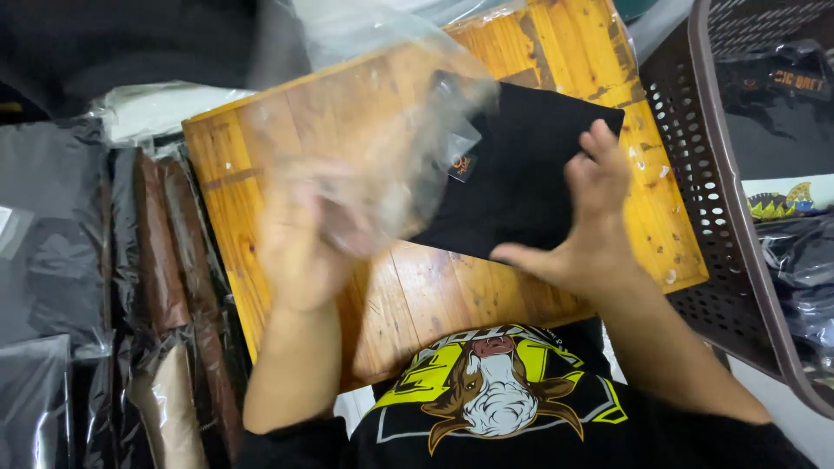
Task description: A person folds a black shirt and carefully slides it into a clear plastic packaging bag on a wooden table.
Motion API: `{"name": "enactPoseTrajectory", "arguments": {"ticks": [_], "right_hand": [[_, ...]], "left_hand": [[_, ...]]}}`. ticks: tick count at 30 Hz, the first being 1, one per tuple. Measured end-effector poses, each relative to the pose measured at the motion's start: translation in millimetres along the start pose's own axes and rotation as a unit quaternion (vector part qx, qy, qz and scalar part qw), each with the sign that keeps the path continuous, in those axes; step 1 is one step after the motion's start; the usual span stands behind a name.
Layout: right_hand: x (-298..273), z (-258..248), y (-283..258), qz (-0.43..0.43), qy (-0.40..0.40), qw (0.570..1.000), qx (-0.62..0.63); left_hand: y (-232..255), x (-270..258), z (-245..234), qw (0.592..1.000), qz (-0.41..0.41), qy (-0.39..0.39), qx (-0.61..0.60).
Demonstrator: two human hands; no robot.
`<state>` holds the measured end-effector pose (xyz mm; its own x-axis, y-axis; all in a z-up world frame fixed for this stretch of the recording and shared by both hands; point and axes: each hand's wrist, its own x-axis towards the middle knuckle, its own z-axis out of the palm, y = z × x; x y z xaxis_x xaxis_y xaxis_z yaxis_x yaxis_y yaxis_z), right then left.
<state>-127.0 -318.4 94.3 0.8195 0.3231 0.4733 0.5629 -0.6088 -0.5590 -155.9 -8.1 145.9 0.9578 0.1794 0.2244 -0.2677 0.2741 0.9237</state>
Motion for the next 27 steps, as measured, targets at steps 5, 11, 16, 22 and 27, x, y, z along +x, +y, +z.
{"name": "enactPoseTrajectory", "arguments": {"ticks": [5,11,16,22,27], "right_hand": [[-46.8,33.2,33.3,0.077,-0.144,0.986,-0.015],[-79.3,3.9,58.0,-0.107,-0.162,0.975,0.112],[-87.8,-66.5,20.8,0.28,-0.387,0.875,-0.078],[-156.9,-92.9,53.3,0.463,-0.403,0.787,-0.067],[-230.3,-75.8,110.5,0.492,-0.45,0.738,-0.104]], "left_hand": [[10.1,-16.5,45.5,0.906,-0.199,-0.372,0.022],[-7.2,-4.2,50.2,0.871,0.013,-0.426,0.243],[-75.6,14.1,9.6,0.781,-0.083,-0.178,0.592],[-62.8,19.2,20.4,0.789,-0.214,-0.157,0.554],[-72.2,16.5,12.5,0.764,-0.216,-0.189,0.577]]}}
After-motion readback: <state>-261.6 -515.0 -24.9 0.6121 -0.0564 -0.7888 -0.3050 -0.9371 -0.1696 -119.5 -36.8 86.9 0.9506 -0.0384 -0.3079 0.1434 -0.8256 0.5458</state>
